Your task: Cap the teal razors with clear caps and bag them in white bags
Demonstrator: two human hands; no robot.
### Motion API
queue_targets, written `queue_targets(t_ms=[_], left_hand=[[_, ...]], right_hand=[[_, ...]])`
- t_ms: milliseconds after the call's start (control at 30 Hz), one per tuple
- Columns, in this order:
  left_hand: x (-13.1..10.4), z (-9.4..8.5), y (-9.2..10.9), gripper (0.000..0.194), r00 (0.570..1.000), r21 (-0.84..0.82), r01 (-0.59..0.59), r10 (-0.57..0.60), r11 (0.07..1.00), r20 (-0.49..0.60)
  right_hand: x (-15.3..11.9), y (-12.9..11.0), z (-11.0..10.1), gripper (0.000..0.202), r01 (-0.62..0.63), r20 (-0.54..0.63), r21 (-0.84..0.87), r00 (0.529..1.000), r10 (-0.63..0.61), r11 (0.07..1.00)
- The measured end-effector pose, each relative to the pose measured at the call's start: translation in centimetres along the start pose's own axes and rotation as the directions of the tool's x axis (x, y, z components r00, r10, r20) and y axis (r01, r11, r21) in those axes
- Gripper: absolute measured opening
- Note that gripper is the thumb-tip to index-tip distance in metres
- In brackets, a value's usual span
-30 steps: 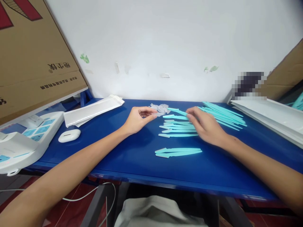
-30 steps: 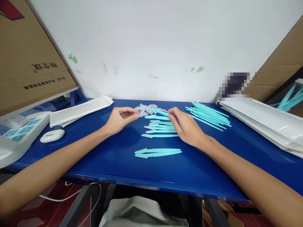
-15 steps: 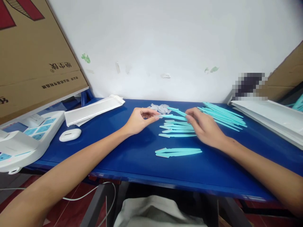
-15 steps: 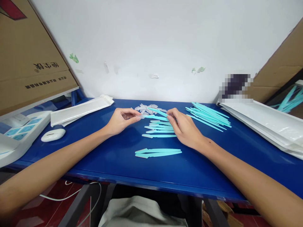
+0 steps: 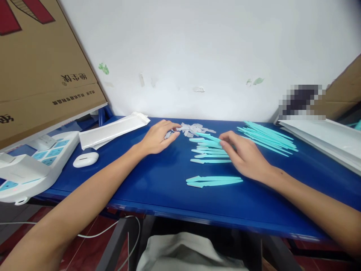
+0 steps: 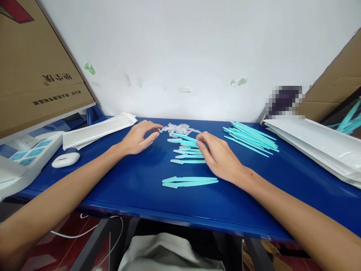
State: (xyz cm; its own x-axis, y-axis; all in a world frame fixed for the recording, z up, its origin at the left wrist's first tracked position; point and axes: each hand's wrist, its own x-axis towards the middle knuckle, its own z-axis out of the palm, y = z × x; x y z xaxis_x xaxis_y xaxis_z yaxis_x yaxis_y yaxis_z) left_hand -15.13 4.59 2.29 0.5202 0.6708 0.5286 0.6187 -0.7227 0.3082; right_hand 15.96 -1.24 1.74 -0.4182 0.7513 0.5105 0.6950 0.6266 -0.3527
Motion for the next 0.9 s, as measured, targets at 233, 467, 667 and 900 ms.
queue_targets(t_ms=[233, 467, 667, 900], left_hand=[[0.0, -3.1, -1.3, 0.033, 0.947, 0.373, -0.051, -0.074, 0.926, 0.313], [-0.2, -2.8, -2.0, 0.030, 0.902, 0.305, -0.038, -0.098, 0.952, 0.420], [-0.4, -2.2, -2.2, 0.032, 0.913, 0.255, 0.040, -0.139, 0.966, 0.384], [-0.4, -1.1, -0.3, 0.022, 0.912, 0.163, 0.022, -0.087, 0.986, 0.402]], right_hand=[[0.0, 0.2, 0.2, 0.022, -0.069, 0.105, -0.023, 0.992, 0.071, 0.997], [0.0, 0.0, 0.4, 0.024, -0.059, 0.173, -0.048, 0.983, 0.067, 0.997], [0.1, -0.4, 0.4, 0.022, -0.044, 0.156, -0.021, 0.987, 0.047, 0.999], [-0.1, -0.7, 0.4, 0.022, -0.041, 0.201, -0.013, 0.979, 0.042, 0.999]])
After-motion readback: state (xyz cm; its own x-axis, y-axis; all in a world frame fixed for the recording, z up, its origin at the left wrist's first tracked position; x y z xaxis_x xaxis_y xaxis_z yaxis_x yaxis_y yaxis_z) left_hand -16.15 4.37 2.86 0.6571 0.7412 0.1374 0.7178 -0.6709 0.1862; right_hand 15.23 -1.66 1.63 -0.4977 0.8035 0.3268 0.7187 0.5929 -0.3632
